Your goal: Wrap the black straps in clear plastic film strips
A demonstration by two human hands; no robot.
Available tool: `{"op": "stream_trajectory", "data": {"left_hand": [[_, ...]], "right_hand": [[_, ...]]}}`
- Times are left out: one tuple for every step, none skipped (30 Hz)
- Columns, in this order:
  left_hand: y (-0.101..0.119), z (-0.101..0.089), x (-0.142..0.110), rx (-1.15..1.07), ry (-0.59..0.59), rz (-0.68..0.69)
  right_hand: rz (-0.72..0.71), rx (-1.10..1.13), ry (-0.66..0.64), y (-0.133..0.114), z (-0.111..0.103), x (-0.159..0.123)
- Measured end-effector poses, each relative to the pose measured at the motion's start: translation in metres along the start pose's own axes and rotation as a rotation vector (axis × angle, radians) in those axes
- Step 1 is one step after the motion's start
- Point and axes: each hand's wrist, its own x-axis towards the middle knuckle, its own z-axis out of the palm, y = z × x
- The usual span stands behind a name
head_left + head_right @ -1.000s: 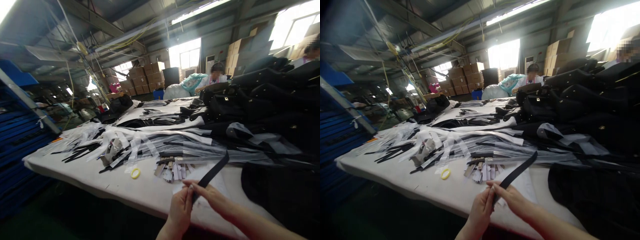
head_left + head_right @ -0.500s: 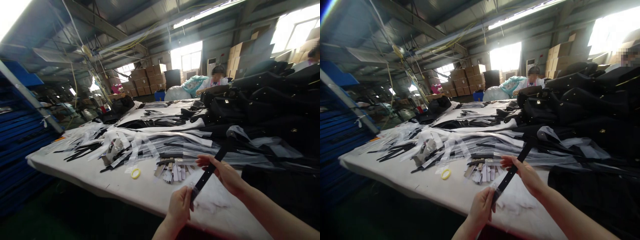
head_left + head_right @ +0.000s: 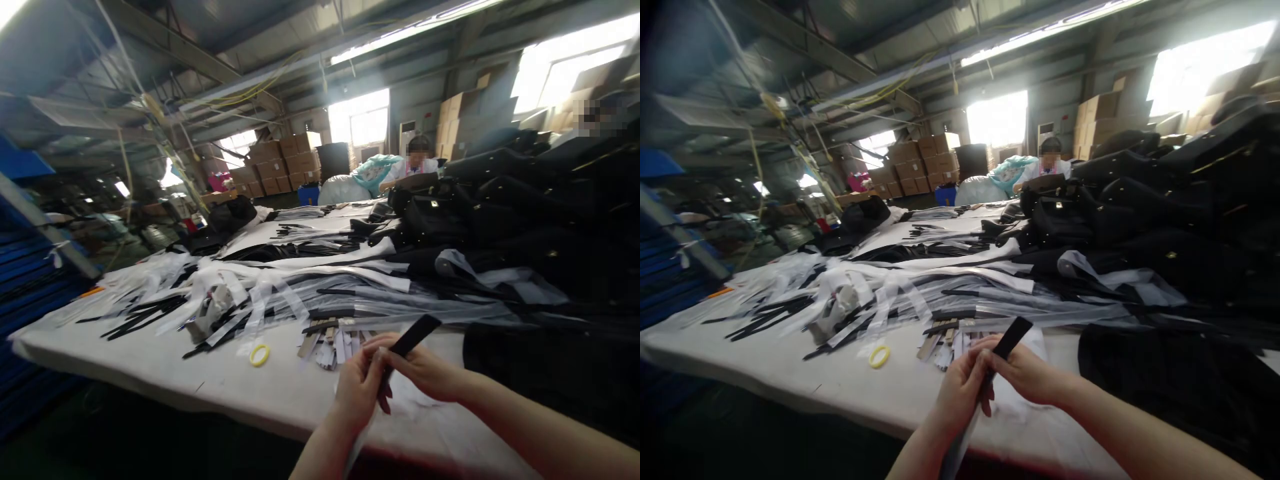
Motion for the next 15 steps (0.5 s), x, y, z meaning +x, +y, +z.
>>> {"op": "stream_trajectory", "data": {"left_hand": [[-0.005,-0.002,-0.004,0.018,-0.057,-0.015],[-0.011,-0.007,-0.008,0.07,-0.112,-0.029],[-0.018,-0.015,-0.014,0.149,-0.15,-0.044],[-0.025,-0.026,-0.019,0.243,-0.17,-0.06],[-0.03,-0.039,-0.024,0.333,-0.162,-0.071],[-0.033,-0.054,-0.028,0.412,-0.126,-0.075],[-0.032,-0.07,-0.03,0.483,-0.07,-0.068],[-0.027,-0.086,-0.03,0.555,-0.004,-0.05],[-0.018,-0.101,-0.028,0.633,0.06,-0.02],[-0.005,-0.114,-0.023,0.732,0.116,0.028],[0.01,-0.125,-0.015,0.854,0.177,0.088],[0.028,-0.132,-0.004,0.985,0.231,0.151],[0.045,-0.136,0.01,1.107,0.301,0.217],[0.062,-0.136,0.026,1.216,0.358,0.267],[0.077,-0.133,0.044,1.307,0.397,0.303]], "right_hand": [[-0.025,-0.019,0.048,-0.003,-0.01,-0.001],[-0.032,-0.021,0.114,-0.008,-0.025,-0.003],[-0.019,-0.005,0.197,-0.013,-0.045,-0.007],[0.004,0.027,0.292,-0.018,-0.069,-0.011],[0.025,0.067,0.385,-0.023,-0.095,-0.017],[0.032,0.089,0.488,-0.027,-0.121,-0.024],[0.039,0.108,0.575,-0.031,-0.146,-0.032],[0.045,0.134,0.644,-0.033,-0.169,-0.039],[0.05,0.163,0.697,-0.034,-0.188,-0.046],[0.054,0.195,0.732,-0.035,-0.203,-0.051],[0.053,0.227,0.759,-0.034,-0.215,-0.054],[0.055,0.251,0.781,-0.032,-0.225,-0.055],[0.069,0.26,0.809,-0.029,-0.232,-0.054],[0.095,0.255,0.845,-0.025,-0.239,-0.052],[0.132,0.238,0.888,-0.019,-0.246,-0.049]]}}
